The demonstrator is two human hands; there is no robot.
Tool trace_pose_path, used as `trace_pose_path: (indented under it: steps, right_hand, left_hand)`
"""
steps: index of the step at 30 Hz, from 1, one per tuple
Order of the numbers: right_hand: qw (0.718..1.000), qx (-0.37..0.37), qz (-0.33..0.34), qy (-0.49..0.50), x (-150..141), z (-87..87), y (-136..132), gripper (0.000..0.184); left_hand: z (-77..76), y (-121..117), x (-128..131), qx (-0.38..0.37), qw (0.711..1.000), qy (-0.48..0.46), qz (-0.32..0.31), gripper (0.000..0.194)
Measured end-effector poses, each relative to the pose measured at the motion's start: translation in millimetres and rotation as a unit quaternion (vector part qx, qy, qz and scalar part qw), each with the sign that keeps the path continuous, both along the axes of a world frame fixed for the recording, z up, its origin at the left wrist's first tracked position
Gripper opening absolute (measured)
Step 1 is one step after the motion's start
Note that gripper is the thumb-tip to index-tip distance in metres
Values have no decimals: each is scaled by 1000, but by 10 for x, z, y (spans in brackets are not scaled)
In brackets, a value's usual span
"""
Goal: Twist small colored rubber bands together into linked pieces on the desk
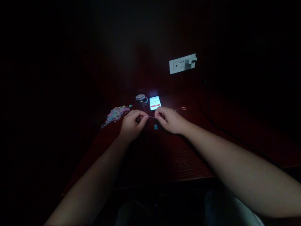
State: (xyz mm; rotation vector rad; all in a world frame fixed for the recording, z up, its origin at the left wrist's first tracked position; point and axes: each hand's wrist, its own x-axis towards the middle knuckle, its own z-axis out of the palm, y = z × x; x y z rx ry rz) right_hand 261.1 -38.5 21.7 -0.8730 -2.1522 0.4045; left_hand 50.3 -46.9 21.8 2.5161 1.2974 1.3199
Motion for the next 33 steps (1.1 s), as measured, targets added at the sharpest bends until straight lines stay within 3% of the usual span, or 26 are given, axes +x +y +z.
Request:
trace_pose_path:
  steps: [3,11,16,21,26,29,33]
  right_hand:
    - [1000,5,0,2,11,-1,7,6]
    - [1000,0,7,4,11,-23,18,7]
    - [1000,-13,9,-5,-1,-27,21,6]
    - [1000,-11,-5,-8,19,-52,46,6]
    - [996,-57,14,-71,40,-100,88,9]
    - [993,-54,-15,-99,69,-122,132,10]
    - [988,-57,-60,-130,100,-152,178,10]
  left_hand:
    - [-31,75,-74,-6,998,-29,50,12]
    - [-59,178,-177,-13,993,-79,91,14]
    - [-67,111,-82,-15,999,-22,20,11]
    - [-92,133,-93,-41,998,-9,38,12]
    - [-148,114,-60,-88,987,117,-62,8]
    - [-189,107,-51,-102,975,173,-95,12]
    - [-204,131,-76,-88,975,183,-94,13]
